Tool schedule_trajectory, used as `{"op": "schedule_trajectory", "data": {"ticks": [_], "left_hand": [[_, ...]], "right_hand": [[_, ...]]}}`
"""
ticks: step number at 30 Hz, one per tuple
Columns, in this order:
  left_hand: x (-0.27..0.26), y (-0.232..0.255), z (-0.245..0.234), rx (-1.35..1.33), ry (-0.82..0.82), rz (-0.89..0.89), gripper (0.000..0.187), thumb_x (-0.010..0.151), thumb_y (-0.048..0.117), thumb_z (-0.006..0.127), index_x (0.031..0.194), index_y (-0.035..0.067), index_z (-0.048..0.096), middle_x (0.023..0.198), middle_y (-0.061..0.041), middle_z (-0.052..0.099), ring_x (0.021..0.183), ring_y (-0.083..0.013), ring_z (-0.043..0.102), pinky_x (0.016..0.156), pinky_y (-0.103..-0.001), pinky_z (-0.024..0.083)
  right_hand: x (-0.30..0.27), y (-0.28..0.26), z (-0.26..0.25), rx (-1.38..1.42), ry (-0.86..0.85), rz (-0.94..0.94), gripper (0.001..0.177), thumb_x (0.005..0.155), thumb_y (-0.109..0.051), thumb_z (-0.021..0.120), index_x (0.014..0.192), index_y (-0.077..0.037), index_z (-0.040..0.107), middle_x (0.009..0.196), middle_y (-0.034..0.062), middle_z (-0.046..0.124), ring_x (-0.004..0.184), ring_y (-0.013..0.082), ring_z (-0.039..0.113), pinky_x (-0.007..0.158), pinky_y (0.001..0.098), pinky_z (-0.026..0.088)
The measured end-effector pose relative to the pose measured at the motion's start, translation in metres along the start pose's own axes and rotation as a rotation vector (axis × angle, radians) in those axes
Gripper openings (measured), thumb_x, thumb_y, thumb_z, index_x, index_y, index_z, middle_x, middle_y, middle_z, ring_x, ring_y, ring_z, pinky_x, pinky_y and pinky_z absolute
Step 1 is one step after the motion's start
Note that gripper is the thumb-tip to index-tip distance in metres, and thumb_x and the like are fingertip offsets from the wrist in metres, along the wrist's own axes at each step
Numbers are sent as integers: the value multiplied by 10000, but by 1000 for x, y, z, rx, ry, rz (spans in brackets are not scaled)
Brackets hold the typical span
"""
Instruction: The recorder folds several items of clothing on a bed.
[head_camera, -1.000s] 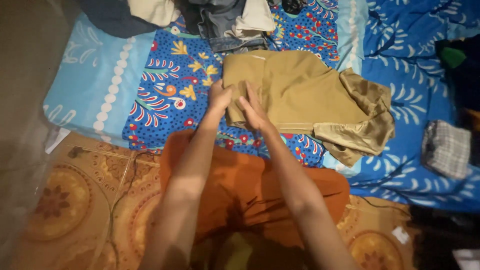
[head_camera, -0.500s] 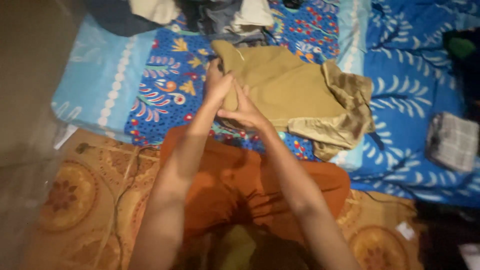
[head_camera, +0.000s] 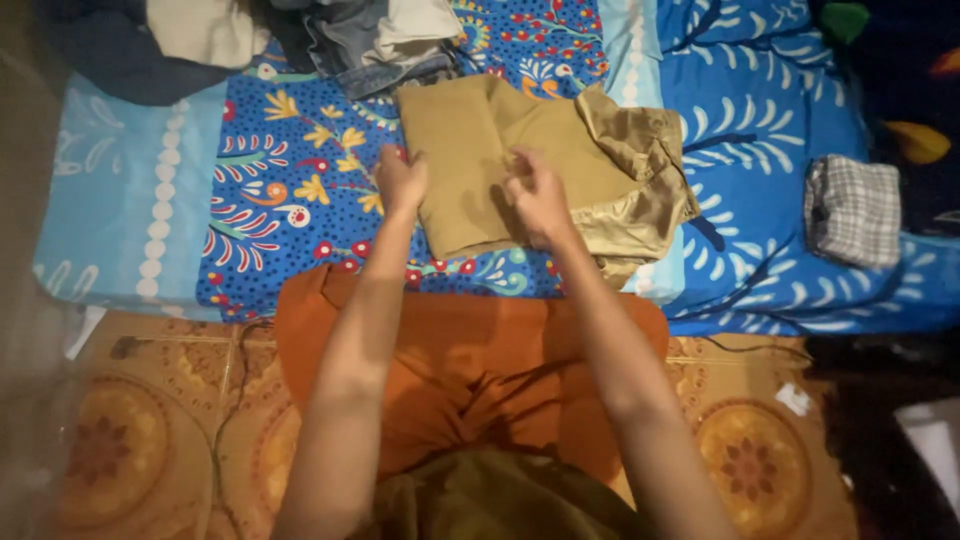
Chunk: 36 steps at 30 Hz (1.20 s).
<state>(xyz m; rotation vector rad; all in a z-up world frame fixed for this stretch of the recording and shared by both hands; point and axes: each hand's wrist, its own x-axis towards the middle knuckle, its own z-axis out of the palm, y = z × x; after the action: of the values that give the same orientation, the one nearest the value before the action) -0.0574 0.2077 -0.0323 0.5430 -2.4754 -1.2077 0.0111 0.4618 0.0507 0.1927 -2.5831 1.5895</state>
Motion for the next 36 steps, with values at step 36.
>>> {"op": "schedule_trajectory", "data": {"ticks": [36], "left_hand": [[-24,23,-24,-178,50,394,342,938,207,617,1223,24,671,1120,-159,737,1019,-324,706,920,-433,556]], "right_hand": [[-17,26,-2,389,18,175,694,885,-193,634,1529,-103,392,1258,149,598,1005,251,583,821,339,503]]}}
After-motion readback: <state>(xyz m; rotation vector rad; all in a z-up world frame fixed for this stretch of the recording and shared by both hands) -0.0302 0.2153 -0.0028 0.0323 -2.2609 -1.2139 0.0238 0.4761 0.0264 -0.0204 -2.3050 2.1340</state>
